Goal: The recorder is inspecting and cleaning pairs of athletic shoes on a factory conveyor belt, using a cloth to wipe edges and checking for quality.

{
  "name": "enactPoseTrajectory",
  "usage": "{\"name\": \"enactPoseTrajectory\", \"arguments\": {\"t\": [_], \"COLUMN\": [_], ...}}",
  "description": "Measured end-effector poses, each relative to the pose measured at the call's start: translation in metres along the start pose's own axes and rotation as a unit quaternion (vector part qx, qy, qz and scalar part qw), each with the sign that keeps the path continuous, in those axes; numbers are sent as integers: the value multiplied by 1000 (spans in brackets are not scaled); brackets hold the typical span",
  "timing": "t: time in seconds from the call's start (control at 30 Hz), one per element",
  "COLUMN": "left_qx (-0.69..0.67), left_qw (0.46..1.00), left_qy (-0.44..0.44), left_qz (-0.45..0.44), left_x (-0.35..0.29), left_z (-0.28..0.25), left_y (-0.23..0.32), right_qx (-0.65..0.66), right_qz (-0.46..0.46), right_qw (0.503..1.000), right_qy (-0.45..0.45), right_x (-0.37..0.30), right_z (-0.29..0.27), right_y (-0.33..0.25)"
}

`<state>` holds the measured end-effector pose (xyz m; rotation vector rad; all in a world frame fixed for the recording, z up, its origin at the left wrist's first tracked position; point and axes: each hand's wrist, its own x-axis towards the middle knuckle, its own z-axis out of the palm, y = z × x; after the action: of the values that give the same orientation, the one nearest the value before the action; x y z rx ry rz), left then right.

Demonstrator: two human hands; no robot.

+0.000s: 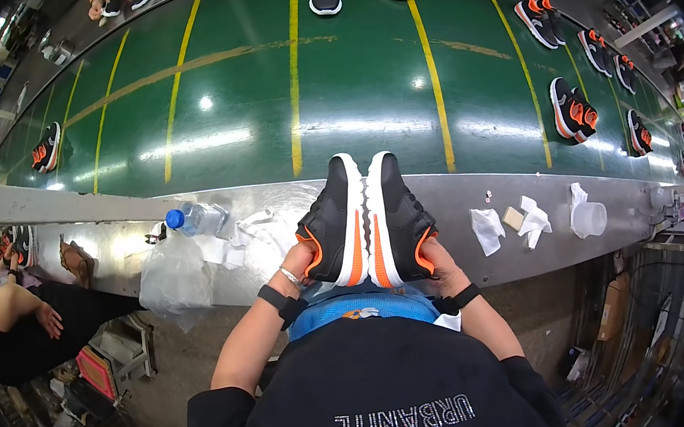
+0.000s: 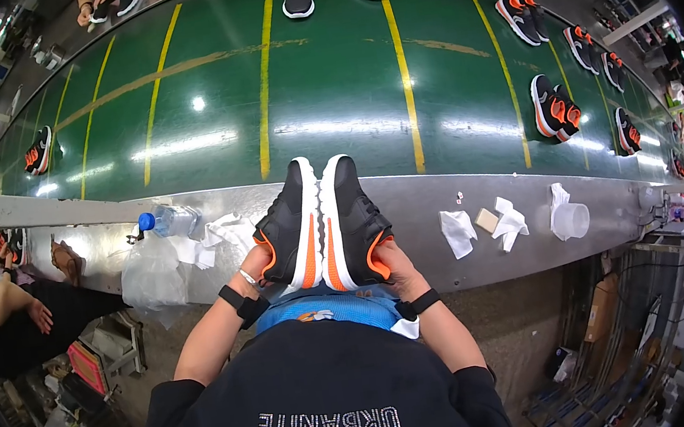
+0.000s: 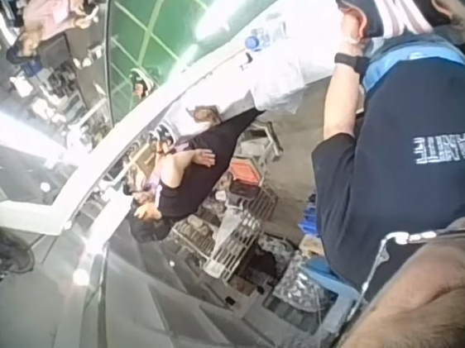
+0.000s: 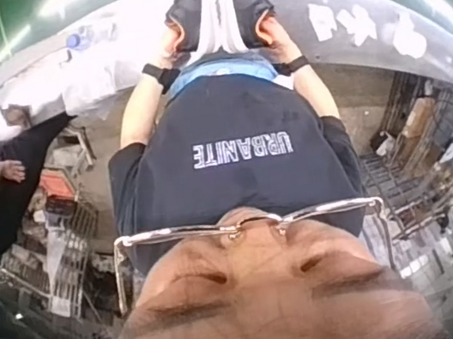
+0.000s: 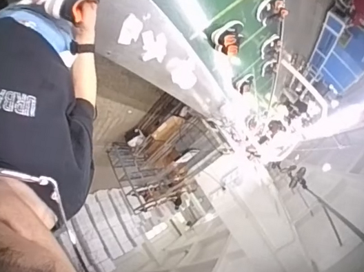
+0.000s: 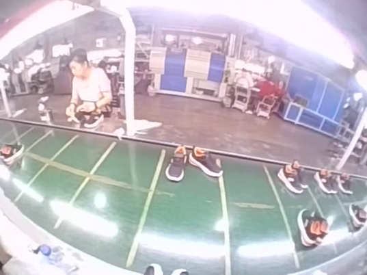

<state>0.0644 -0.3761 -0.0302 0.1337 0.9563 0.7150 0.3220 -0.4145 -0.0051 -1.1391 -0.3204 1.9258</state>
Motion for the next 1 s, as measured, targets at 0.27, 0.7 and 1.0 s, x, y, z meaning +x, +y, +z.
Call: {"name": "enactPoseTrajectory", "arguments": {"t": [0.27, 0.7, 1.0], "left_qx": [-12, -22, 116], "left_qw": [999, 997, 991], "left_qy": [-31, -75, 60], "left_qz": [-5, 4, 39], "left_x": [2, -12, -6], "left_z": [-13, 2, 3], "left_y": [1, 8, 0], "right_qx": [-1, 145, -61], "right_qz": [4, 70, -14], "right_qw": [1000, 987, 998], "right_qy": [17, -7, 17], "right_x": [3, -1, 4], "right_z": [-9, 4, -9], "right_y": [6, -4, 13]}}
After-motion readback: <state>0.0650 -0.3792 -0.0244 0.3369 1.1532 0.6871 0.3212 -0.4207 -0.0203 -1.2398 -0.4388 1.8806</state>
